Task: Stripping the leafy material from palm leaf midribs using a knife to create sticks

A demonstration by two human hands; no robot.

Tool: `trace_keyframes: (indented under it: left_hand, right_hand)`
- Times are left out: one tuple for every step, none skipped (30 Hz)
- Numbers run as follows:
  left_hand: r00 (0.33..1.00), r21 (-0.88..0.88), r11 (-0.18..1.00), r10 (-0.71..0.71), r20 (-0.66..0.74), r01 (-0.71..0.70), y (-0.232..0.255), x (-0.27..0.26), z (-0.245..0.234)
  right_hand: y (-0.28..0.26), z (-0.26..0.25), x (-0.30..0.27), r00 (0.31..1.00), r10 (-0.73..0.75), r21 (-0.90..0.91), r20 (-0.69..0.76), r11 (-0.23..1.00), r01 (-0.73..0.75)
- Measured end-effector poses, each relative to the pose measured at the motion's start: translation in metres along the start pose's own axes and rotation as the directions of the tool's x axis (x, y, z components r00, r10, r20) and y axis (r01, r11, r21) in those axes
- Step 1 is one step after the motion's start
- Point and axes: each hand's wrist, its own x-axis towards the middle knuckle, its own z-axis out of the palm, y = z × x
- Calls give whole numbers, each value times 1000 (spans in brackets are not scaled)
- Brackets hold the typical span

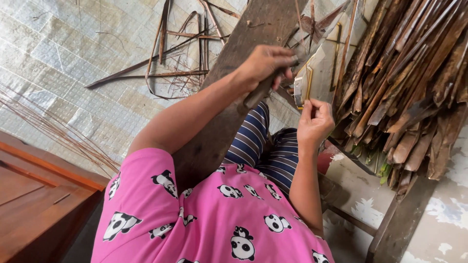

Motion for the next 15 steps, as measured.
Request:
trace_keyframes:
  left_hand:
    - [1000, -2, 1000, -2, 2, 2, -18, 6, 1]
    - [996, -56, 998, 3, 86, 2, -34, 13, 2]
    - [986, -110, 994, 14, 168, 5, -51, 19, 2]
    - [986, -111, 994, 15, 168, 3, -58, 24, 3]
    - [981, -95, 995, -10, 196, 29, -66, 29, 4]
    - [974, -79, 995, -36, 224, 55, -74, 34, 5]
    - [974, -79, 995, -36, 224, 55, -76, 38, 4]
    - [977, -87, 995, -34, 209, 53, -79, 41, 4]
    - [980, -95, 994, -32, 194, 51, -82, 44, 3]
    - [981, -95, 994, -32, 193, 51, -83, 46, 2]
    - [983, -110, 993, -33, 181, 54, -84, 48, 0]
    - [985, -124, 991, -35, 169, 56, -84, 49, -1]
    - [985, -124, 991, -34, 168, 56, -84, 51, -3]
    - [988, -142, 989, -29, 149, 51, -84, 54, -4]
    - [991, -160, 986, -25, 130, 46, -84, 57, -5]
  right_hand:
    - [1, 1, 3, 1000, 1, -3, 1, 1000, -1]
    - [2, 4, 8, 999, -19, 24, -39, 1000, 20]
    - [3, 6, 12, 996, -37, 50, -79, 998, 42]
    - [-1, 8, 14, 996, -39, 51, -79, 998, 43]
    - [-4, 9, 16, 996, -50, 63, -80, 997, 55]
    - [-8, 9, 18, 995, -59, 75, -81, 995, 65]
    - [-7, 10, 19, 995, -60, 75, -80, 995, 66]
    - [-6, 11, 19, 992, -98, 52, -77, 993, 102]
    - [-5, 13, 19, 988, -136, 29, -73, 990, 138]
    - [-5, 14, 19, 988, -136, 30, -72, 990, 138]
    - [-5, 15, 19, 985, -155, 13, -75, 988, 156]
    - [-5, 16, 18, 982, -174, -5, -79, 985, 174]
    - [-3, 17, 17, 982, -174, -4, -78, 985, 174]
    - [-1, 17, 15, 981, -176, -10, -80, 984, 175]
    - [2, 18, 14, 981, -177, -16, -81, 984, 177]
